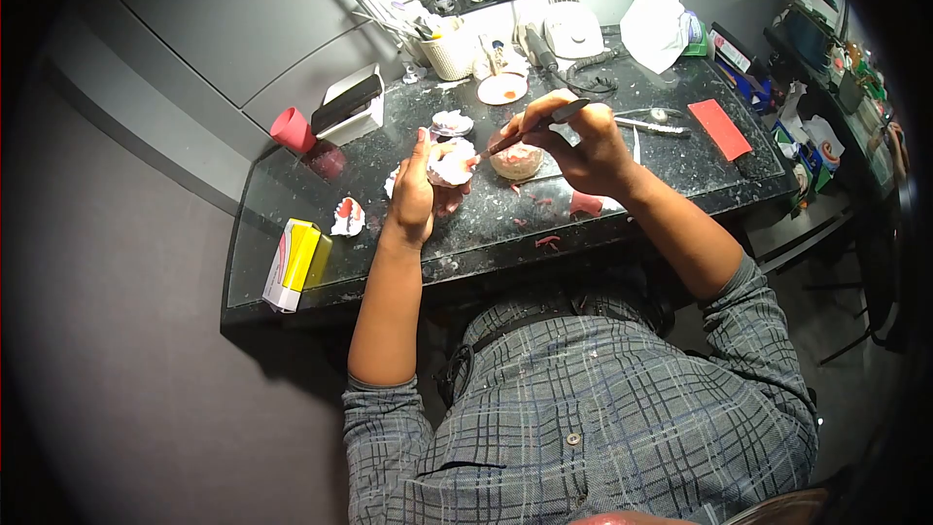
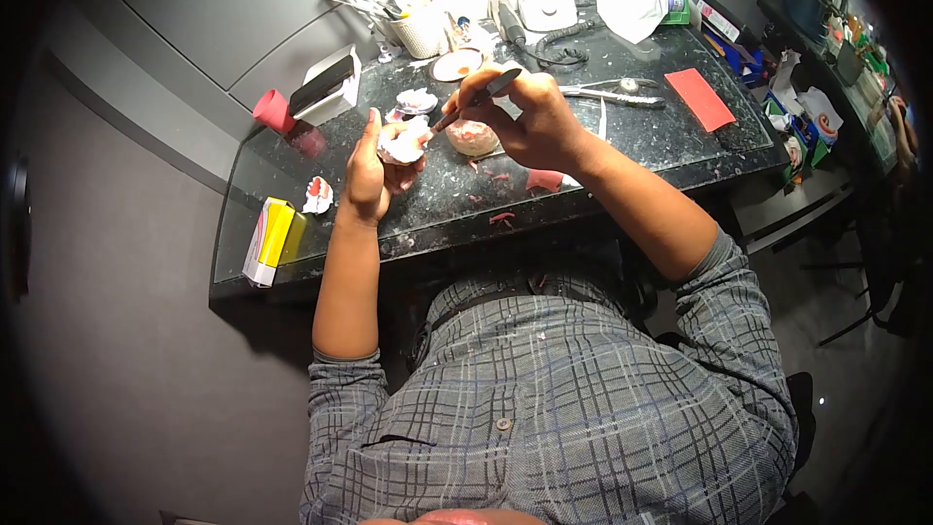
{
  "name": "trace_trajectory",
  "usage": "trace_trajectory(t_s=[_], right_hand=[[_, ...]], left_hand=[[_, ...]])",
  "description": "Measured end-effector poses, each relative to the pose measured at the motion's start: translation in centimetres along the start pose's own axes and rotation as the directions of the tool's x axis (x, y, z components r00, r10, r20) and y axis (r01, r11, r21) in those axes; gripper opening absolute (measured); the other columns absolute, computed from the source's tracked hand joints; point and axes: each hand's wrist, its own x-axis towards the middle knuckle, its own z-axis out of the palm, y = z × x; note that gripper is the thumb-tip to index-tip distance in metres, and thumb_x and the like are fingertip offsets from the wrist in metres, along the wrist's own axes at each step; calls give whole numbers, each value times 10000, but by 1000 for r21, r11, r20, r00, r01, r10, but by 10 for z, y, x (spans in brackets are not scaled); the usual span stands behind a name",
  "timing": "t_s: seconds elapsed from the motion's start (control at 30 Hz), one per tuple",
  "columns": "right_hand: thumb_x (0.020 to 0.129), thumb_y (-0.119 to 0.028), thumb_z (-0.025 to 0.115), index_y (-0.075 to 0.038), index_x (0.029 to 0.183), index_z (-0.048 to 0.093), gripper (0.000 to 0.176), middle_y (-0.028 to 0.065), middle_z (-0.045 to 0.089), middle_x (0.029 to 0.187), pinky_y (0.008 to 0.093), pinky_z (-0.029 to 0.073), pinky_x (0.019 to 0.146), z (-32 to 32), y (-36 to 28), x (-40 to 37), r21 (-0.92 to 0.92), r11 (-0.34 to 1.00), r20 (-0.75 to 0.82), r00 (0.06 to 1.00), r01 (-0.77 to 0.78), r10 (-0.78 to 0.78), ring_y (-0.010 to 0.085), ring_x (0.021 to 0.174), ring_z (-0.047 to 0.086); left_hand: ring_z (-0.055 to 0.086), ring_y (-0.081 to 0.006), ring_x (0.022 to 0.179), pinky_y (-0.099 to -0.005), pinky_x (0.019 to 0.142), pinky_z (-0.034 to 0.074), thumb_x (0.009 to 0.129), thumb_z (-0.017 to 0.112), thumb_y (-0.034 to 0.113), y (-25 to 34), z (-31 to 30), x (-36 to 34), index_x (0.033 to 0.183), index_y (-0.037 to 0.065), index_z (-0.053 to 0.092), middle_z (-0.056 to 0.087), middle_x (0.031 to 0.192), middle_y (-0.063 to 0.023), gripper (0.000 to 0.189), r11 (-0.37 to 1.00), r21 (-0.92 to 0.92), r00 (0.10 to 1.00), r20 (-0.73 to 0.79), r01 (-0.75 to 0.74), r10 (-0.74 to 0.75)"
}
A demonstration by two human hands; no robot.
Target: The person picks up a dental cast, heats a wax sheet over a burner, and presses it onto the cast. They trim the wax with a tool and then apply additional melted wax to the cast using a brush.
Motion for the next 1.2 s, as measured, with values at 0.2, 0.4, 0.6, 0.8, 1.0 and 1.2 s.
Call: trace_trajectory(t_s=[0.2, 0.4, 0.6, 0.8, 1.0, 1.2], right_hand=[[920, 63, 654, 9, 1037, 612, 136, 122, 751, 964, 330, 588, 846, 0, 1, -2, 36, 999, 9, 1000, -25, 25, 217, 944, 750], [931, 11, 684, 16, 1032, 644, 109, 91, 757, 959, 281, 562, 815, -16, 12, -2, 67, 972, -261, 936, -227, 237, 140, 920, 718], [953, -8, 671, 11, 1006, 648, 60, 87, 748, 943, 266, 557, 841, -30, 17, 2, 74, 933, -420, 837, -353, 350, 129, 927, 709], [957, -10, 666, 20, 1008, 658, 60, 103, 758, 966, 275, 559, 879, -28, 17, 3, 67, 930, -431, 830, -362, 354, 139, 947, 720], [959, -47, 679, 14, 962, 675, 61, 85, 749, 927, 261, 536, 774, -34, 18, 2, 177, 906, -416, 805, -385, 423, 105, 840, 677], [958, -54, 698, 18, 1068, 631, 148, 97, 732, 989, 252, 528, 756, -24, 13, -1, 297, 898, -142, 915, -323, 377, 115, 886, 674]], left_hand=[[586, -106, 597, -229, 459, 398, 1049, 263, 650, -2, 3, 2, 1105, 13, 650, 661, 767, -65, 747, 999, -36, 1000, -6, 3, -4], [602, -120, 638, -240, 452, 391, 1027, 269, 687, -1, 2, 3, 1116, -9, 641, 656, 773, -68, 795, 994, -108, 999, 31, -6, 9], [602, -124, 636, -243, 452, 382, 1019, 271, 692, 2, 5, 1, 1126, -15, 642, 658, 773, -83, 805, 989, -149, 1000, 13, -14, 16], [596, -126, 617, -246, 458, 386, 1023, 269, 679, 1, 4, 1, 1144, -24, 642, 667, 778, -95, 805, 992, -128, 1000, 17, -23, 26], [596, -126, 608, -245, 476, 395, 1025, 266, 675, 2, 2, 0, 1157, -20, 642, 672, 778, -90, 801, 992, -122, 999, 24, -28, 31], [595, -127, 611, -252, 485, 400, 1030, 250, 673, -1, 2, 1, 1164, -15, 632, 675, 780, -85, 799, 995, -94, 1000, 15, -13, 15]])
